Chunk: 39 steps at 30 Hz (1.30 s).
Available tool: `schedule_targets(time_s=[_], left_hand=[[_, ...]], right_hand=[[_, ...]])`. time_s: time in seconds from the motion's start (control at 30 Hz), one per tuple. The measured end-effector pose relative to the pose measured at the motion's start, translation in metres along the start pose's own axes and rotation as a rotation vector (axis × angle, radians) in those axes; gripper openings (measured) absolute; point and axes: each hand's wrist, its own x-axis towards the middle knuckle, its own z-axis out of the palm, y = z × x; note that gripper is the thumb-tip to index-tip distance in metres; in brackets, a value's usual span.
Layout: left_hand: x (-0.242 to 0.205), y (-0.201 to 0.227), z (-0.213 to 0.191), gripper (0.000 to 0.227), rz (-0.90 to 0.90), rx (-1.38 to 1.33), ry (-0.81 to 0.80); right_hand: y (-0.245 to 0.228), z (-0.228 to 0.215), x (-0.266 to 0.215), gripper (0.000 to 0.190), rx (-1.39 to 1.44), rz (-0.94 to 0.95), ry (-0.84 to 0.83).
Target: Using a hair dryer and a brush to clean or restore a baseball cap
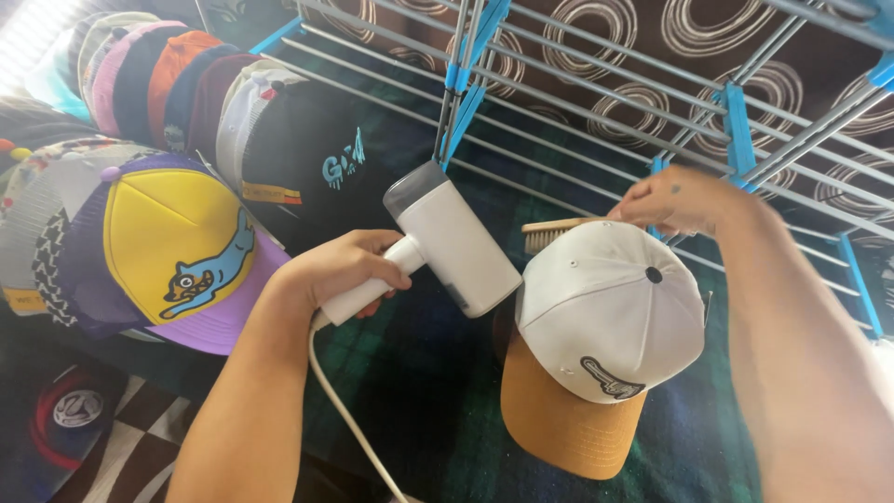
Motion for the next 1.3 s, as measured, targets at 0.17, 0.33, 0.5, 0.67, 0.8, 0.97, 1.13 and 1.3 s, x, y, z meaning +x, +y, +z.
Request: schedule_targets(time_s=[0.17, 0.33, 0.5, 0.67, 0.8, 0.97, 1.13, 1.3], left_hand=[[-0.01, 0.005, -0.006, 0.049, 0.124, -0.015, 0.048], [-0.039, 0.05, -0.005, 0.037, 0.248, 0.142, 0.115], [-0.081, 0.119, 0.022, 0.027, 0.261, 0.551, 0.176], [-0.081, 0.151, 0.05, 0.054, 0.465, 0.901, 0.195], [-0.087, 0.171, 0.072, 0.053, 0.457, 0.985, 0.179], [-0.067, 0.192, 0.086, 0.051, 0.479, 1.042, 0.223], [-0.052, 0.223, 0.098, 0.045, 0.416, 1.069, 0.2], [-0.026, 0.243, 0.094, 0.041, 0.217, 0.995, 0.211]], right_hand=[[0.049, -0.011, 0.022, 0.037, -0.161, 0.097, 0.098], [0.087, -0.015, -0.027, 0.022, 0.401, -0.201, 0.492], [0.119, 0.0, -0.047, 0.017, 0.389, -0.455, 0.682], [0.136, 0.012, -0.061, 0.017, 0.406, -0.382, 0.763], [0.161, 0.02, -0.065, 0.018, 0.507, -0.365, 0.806], [0.195, 0.028, -0.06, 0.017, 0.498, -0.411, 0.88], [0.22, 0.035, -0.053, 0.016, 0.663, -0.399, 0.877], [0.207, 0.036, -0.081, 0.015, 0.541, -0.325, 0.803]])
